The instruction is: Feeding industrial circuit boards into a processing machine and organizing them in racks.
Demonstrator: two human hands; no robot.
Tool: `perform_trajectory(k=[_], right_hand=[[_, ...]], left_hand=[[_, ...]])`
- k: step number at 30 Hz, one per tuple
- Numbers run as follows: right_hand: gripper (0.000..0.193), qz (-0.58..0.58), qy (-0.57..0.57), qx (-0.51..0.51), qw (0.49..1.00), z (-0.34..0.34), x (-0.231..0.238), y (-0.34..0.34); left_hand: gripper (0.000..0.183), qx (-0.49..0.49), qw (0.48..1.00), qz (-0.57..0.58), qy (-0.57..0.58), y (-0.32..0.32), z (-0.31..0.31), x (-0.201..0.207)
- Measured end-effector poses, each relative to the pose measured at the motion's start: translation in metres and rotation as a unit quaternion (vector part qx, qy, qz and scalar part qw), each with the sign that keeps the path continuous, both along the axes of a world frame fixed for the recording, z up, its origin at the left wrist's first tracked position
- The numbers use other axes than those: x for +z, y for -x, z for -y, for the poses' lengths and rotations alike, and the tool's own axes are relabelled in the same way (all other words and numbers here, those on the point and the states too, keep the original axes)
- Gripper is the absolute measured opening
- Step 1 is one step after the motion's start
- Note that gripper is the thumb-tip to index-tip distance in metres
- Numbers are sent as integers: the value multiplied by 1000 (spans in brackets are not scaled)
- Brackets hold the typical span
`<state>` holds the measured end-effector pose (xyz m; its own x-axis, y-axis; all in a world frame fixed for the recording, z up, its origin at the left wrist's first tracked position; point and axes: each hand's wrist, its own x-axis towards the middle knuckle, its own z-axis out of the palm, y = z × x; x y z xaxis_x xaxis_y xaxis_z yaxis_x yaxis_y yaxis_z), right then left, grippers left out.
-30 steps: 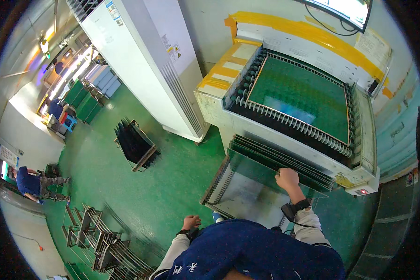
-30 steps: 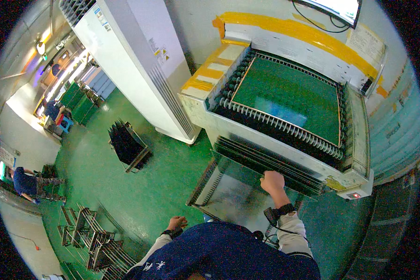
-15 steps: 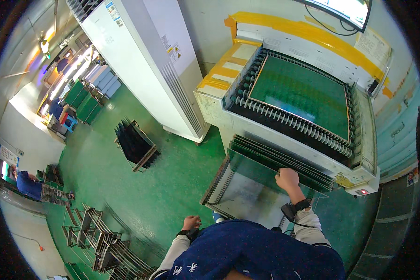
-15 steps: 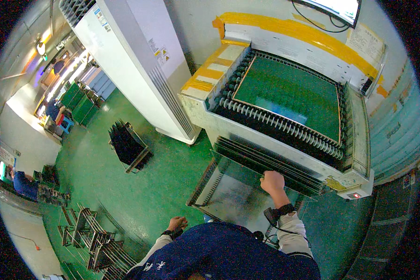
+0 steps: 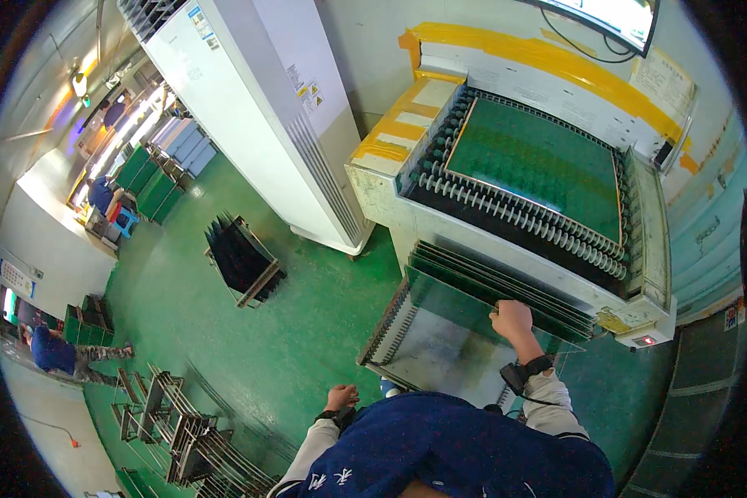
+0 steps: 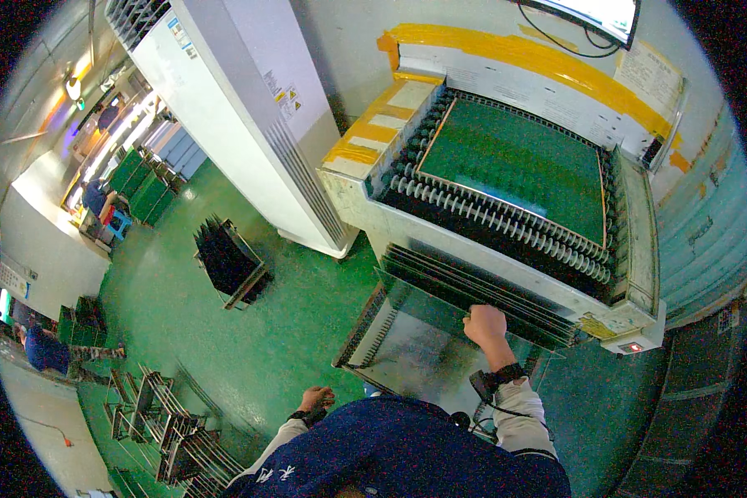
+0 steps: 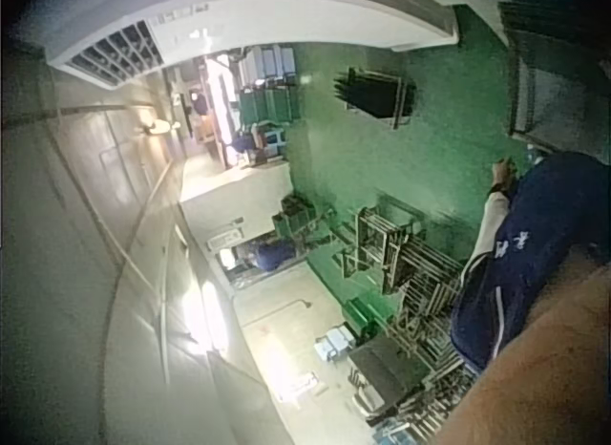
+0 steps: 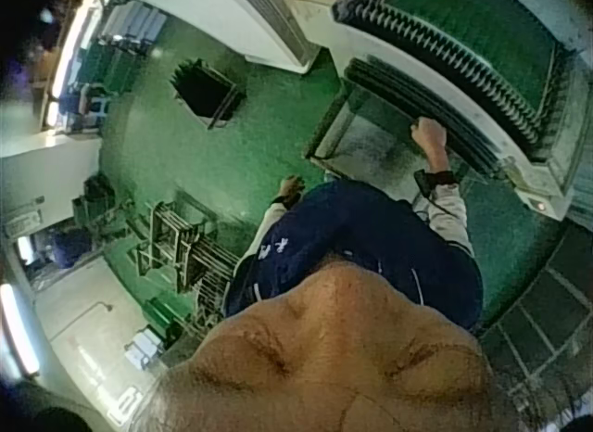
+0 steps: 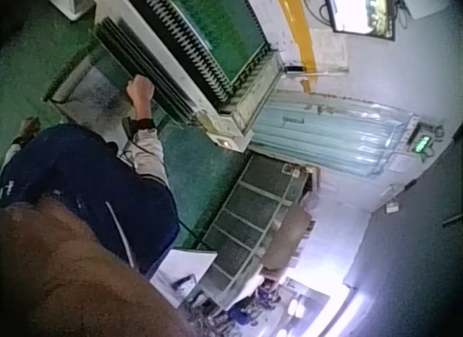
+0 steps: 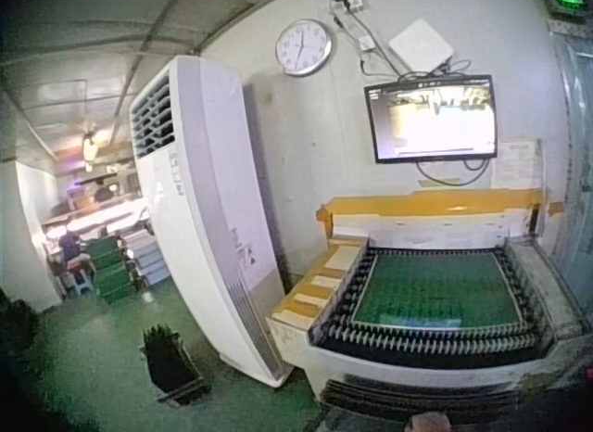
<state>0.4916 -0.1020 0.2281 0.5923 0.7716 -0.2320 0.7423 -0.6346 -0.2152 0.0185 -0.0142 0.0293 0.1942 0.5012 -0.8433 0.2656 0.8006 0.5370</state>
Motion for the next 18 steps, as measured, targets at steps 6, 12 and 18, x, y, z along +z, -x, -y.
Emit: perform_trajectory(k=[6,12,18], right_hand=[[22,-5,11,1,1000,0,2,0],[24,-8,15,-4,1000,-1,6,1],[26,-13,15,-5,1000,-1,7,1]], left_hand=[[12,32,999,30,13,-7,3,13],[12,26,1000,-6,3,-10,4,18],[15,0,999,-28,-17,-8,4,15]])
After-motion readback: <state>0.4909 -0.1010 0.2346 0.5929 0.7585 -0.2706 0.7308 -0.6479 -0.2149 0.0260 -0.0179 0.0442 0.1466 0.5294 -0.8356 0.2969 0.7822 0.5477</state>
